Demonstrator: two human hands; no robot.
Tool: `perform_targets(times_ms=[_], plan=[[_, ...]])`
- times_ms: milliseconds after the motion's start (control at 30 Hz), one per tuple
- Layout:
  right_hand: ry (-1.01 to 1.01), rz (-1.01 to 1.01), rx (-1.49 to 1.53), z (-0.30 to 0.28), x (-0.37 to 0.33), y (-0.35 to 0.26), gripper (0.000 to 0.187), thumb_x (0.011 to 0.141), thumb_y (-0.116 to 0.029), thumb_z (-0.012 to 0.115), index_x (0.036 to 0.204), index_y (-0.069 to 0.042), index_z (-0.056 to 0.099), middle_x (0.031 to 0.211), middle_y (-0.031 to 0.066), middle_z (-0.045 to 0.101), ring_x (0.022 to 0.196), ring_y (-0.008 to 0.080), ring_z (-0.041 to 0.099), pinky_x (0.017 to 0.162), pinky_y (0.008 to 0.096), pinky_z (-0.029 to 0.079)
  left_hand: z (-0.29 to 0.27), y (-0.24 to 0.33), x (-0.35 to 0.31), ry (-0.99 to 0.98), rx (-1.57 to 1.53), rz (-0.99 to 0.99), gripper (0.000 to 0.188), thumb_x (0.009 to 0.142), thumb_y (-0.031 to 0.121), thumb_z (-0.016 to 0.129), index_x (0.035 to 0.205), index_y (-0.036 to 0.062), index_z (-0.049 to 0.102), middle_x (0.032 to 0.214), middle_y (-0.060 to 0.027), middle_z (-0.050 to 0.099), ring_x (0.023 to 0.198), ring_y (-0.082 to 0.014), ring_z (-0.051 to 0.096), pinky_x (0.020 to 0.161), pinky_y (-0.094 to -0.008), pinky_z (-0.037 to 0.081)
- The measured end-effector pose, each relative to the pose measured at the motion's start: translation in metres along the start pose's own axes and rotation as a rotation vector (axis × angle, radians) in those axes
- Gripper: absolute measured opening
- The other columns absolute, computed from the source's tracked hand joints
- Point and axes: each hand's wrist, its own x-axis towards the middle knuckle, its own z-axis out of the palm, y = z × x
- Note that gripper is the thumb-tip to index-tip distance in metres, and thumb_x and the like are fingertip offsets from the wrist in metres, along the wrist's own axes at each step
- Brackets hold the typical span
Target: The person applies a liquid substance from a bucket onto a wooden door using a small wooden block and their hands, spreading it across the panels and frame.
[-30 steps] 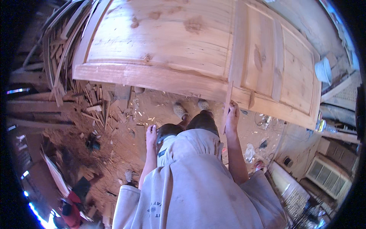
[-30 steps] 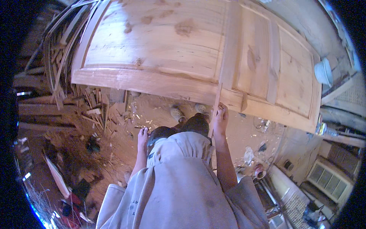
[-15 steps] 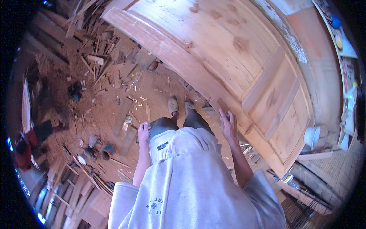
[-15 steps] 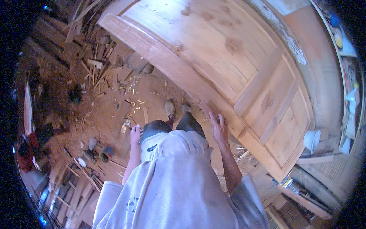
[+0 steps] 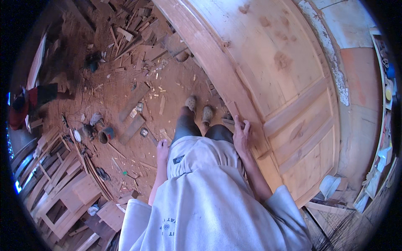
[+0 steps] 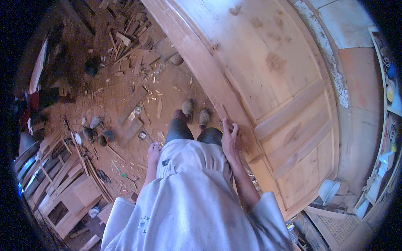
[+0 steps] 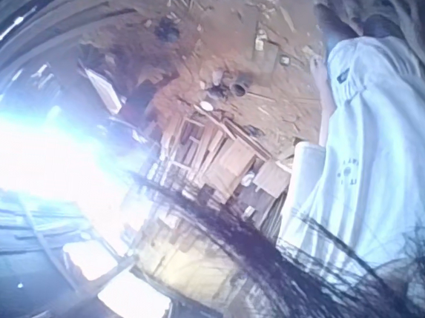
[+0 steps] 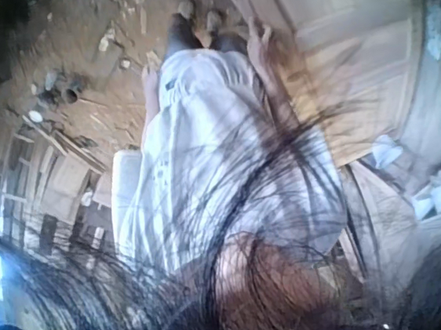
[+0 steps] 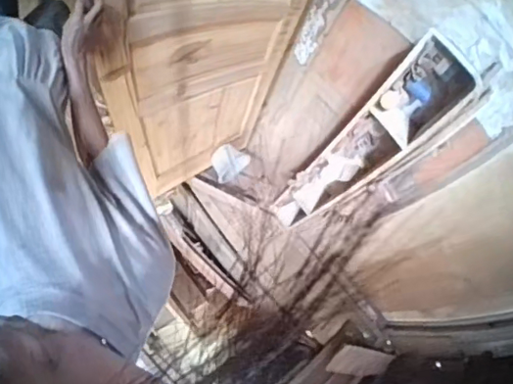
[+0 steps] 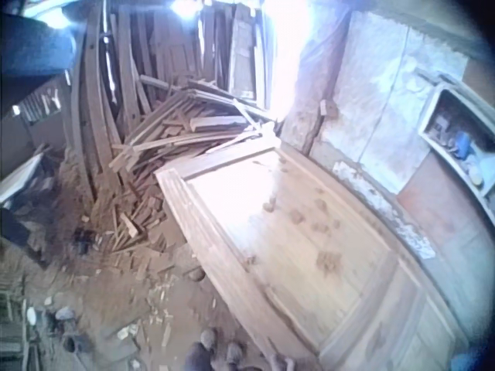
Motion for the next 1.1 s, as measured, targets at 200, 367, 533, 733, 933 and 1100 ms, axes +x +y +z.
perform_targets(times_ms=[200, 367, 533, 733, 933, 1100], plan=[[0.082, -0.065, -0.168, 0.015, 0.016, 0.007, 0.059, 0.080, -0.006, 0.059, 0.135, -0.021, 0.043, 0.114, 0.0196, 0.041, 0.098, 0.0384, 0.047, 0.081, 0.0446, 0.044, 0.019, 0.000, -0.016, 0.021, 0.264, 0.176, 0.038, 0.091, 0.028, 0.050, 0.105, -0.0062, 0.057, 0.099, -0.0215, 0.062, 0.092, -0.0260, 0.059, 0.086, -0.0346, 0.044], [0.079, -0.089, -0.179, 0.007, 0.055, -0.013, 0.048, 0.084, -0.008, 0.055, 0.131, -0.017, 0.047, 0.108, 0.0182, 0.045, 0.093, 0.0330, 0.050, 0.078, 0.0422, 0.044, 0.019, -0.014, -0.002, 0.006, 0.063, 0.067, 0.035, 0.091, 0.028, 0.050, 0.102, -0.0049, 0.058, 0.083, -0.0117, 0.062, 0.075, -0.0172, 0.058, 0.069, -0.0296, 0.047], [0.098, -0.132, 0.152, -0.008, 0.067, -0.003, 0.045, 0.087, -0.011, 0.054, 0.132, -0.018, 0.047, 0.106, 0.0190, 0.044, 0.093, 0.0331, 0.050, 0.080, 0.0409, 0.044, 0.013, -0.010, 0.013, 0.038, 0.027, 0.134, 0.033, 0.092, 0.027, 0.050, 0.103, -0.0030, 0.057, 0.078, -0.0076, 0.060, 0.070, -0.0135, 0.056, 0.063, -0.0267, 0.045], [-0.027, -0.089, 0.145, -0.023, 0.015, 0.022, 0.047, 0.088, -0.008, 0.052, 0.134, -0.014, 0.043, 0.109, 0.0223, 0.042, 0.097, 0.0337, 0.051, 0.081, 0.0406, 0.045, 0.004, -0.014, 0.015, 0.055, -0.116, 0.071, 0.034, 0.093, 0.030, 0.049, 0.106, -0.0008, 0.056, 0.083, -0.0076, 0.059, 0.073, -0.0134, 0.057, 0.063, -0.0262, 0.047], [0.010, -0.183, 0.134, -0.008, 0.059, -0.041, 0.046, 0.085, -0.008, 0.055, 0.130, -0.012, 0.046, 0.104, 0.0205, 0.045, 0.094, 0.0341, 0.051, 0.076, 0.0419, 0.046, 0.008, -0.049, 0.013, 0.014, -0.031, 0.009, 0.036, 0.092, 0.032, 0.050, 0.107, -0.0004, 0.055, 0.086, -0.0077, 0.059, 0.076, -0.0136, 0.058, 0.062, -0.0259, 0.047], [0.070, -0.217, -0.091, 0.031, 0.076, -0.041, 0.047, 0.085, -0.010, 0.055, 0.131, -0.013, 0.046, 0.101, 0.0206, 0.045, 0.088, 0.0335, 0.051, 0.075, 0.0416, 0.046, 0.014, -0.031, 0.001, 0.040, -0.033, 0.007, 0.033, 0.093, 0.031, 0.048, 0.108, 0.0026, 0.057, 0.097, -0.0045, 0.061, 0.080, -0.0149, 0.061, 0.061, -0.0237, 0.046]])
